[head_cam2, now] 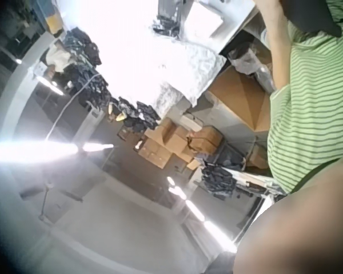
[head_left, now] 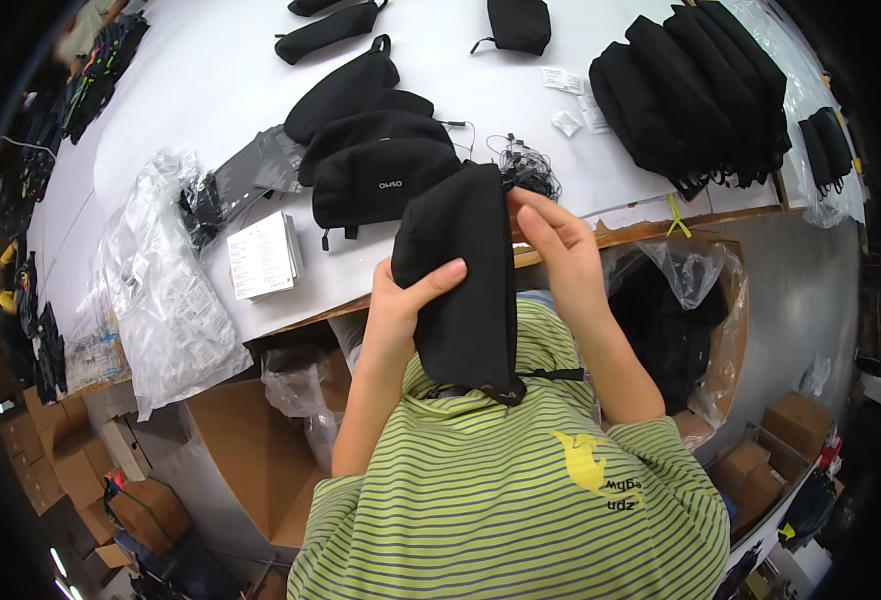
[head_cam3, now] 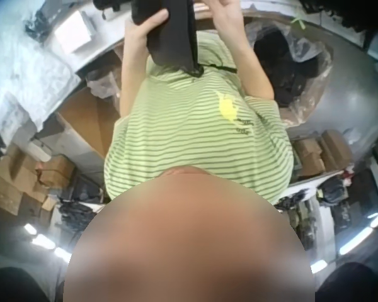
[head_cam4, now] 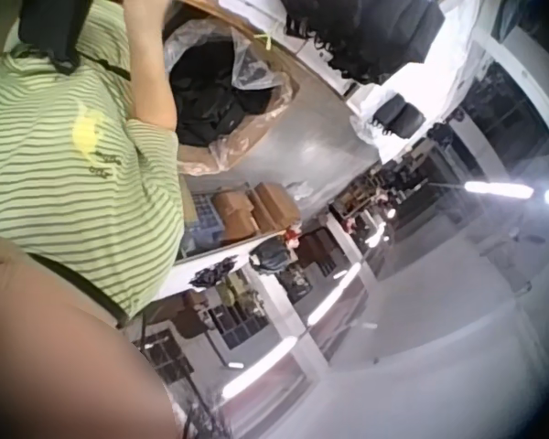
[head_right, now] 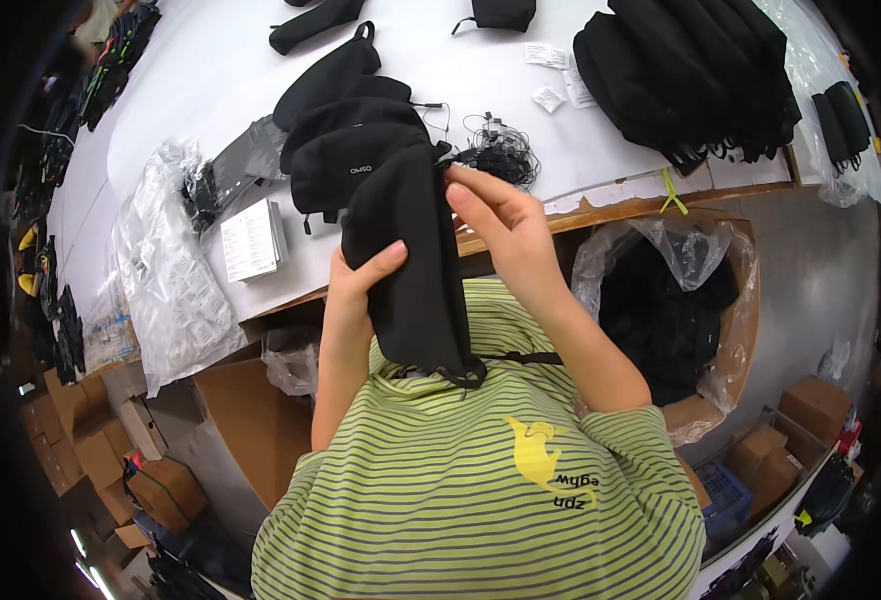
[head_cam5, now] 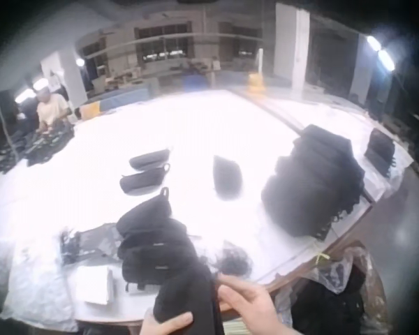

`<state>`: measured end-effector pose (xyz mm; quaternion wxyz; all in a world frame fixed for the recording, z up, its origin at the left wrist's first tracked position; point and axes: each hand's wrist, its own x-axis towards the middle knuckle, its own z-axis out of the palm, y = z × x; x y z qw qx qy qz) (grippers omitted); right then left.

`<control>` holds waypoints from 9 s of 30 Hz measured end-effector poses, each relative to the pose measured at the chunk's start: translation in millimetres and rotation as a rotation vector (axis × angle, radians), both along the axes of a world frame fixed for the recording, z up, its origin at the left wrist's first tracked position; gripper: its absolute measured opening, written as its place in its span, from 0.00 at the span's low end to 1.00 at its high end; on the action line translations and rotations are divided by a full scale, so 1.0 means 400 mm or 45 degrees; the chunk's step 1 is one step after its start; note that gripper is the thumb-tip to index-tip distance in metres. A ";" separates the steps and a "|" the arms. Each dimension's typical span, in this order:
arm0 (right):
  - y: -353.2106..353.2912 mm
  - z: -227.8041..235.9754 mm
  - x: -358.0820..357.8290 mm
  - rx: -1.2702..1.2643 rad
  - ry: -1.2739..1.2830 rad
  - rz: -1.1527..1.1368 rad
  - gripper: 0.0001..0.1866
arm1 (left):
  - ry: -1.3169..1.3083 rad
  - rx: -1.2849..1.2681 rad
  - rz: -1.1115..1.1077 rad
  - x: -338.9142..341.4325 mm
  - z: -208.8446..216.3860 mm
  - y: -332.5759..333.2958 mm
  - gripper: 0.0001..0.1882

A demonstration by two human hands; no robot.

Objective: The recorder is placing various accessories like cleaning cloths, instructions, and small tags into black eyewear cases.

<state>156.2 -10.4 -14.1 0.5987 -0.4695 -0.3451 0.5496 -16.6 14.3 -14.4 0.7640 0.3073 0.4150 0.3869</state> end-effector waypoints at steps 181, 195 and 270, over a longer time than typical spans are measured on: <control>0.307 0.130 0.223 0.585 -0.313 -0.302 0.05 | 0.195 0.320 0.532 -0.234 -0.071 -0.009 0.16; 0.325 0.167 0.266 0.838 -0.920 -0.560 0.20 | 0.207 0.342 0.339 -0.138 -0.066 0.000 0.12; -0.042 -0.071 0.078 -0.173 -0.683 0.156 0.05 | 1.232 1.733 -0.005 0.032 -0.132 0.055 0.17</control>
